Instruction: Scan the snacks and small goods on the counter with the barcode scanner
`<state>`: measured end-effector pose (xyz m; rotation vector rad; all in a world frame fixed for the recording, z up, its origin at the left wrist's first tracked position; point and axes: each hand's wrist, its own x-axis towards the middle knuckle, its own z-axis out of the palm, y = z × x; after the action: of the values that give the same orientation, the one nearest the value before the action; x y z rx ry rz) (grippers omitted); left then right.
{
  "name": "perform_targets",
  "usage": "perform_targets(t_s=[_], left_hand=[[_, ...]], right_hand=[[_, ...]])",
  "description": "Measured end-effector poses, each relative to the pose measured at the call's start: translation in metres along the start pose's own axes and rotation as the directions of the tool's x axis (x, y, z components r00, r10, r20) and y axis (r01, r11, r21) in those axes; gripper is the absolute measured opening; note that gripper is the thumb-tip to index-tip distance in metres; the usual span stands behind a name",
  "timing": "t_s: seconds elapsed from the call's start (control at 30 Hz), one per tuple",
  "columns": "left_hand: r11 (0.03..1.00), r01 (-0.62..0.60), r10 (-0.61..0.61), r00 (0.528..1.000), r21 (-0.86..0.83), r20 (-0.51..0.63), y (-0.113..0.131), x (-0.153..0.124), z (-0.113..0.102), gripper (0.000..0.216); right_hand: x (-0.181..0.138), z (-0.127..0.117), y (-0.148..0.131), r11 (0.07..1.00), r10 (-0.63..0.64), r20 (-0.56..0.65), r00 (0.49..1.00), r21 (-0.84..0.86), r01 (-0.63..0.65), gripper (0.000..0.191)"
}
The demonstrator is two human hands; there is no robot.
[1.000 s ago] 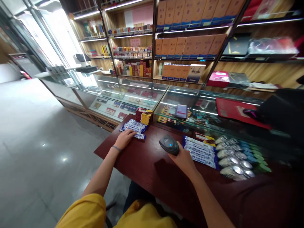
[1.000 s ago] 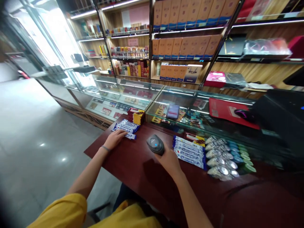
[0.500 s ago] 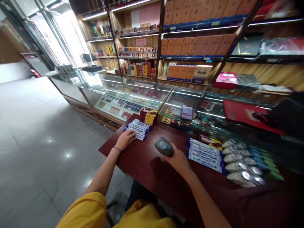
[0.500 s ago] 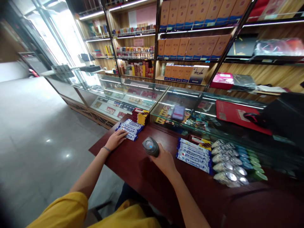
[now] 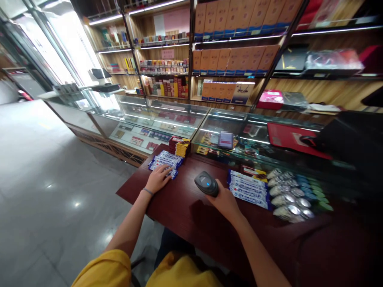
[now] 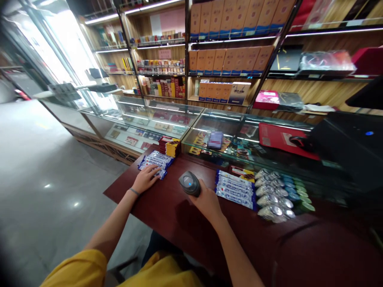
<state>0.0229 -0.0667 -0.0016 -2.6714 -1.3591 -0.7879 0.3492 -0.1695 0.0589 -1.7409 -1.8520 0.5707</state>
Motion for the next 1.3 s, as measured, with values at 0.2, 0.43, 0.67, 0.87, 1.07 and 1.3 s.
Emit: perform_targets(t_s=[0.2,0.43,0.67,0.87,1.07,1.3], left_hand=[[0.993,-0.078,0.078,0.997,-0.086,-0.008,0.061,0.039,0.029,0.041],[0.949,-0.21,0.214,0.977,-0.237,-0.008,0.144,0.083,0.066,0.041],[0.866,-0.337,0.357,0.934,-0.369,-0.015,0.223,0.105,0.096,0.039],[0.853,-0.345,0.394,0.918,-0.392,0.048,0.269,0.109,0.118,0.04],[0.899,-0.312,0.366,0.921,-0.308,0.133,0.29,0.113,0.131,0.031],[0.888,-0.264,0.326,0.939,-0.377,0.111,0.289,0.107,0.136,0.024]], right_hand=[[-0.022,-0.024,0.03,0.999,0.045,-0.083,0.995,0.001,-0.045,0.04],[-0.059,-0.059,0.073,0.987,0.159,-0.218,0.963,0.062,-0.149,0.044],[-0.087,-0.091,0.103,0.962,0.272,-0.313,0.91,0.077,-0.262,0.044],[-0.11,-0.107,0.121,0.936,0.349,-0.361,0.865,0.083,-0.343,0.048],[-0.122,-0.109,0.132,0.925,0.377,-0.375,0.847,0.102,-0.367,0.046],[-0.123,-0.108,0.135,0.914,0.404,-0.371,0.836,0.127,-0.385,0.051]])
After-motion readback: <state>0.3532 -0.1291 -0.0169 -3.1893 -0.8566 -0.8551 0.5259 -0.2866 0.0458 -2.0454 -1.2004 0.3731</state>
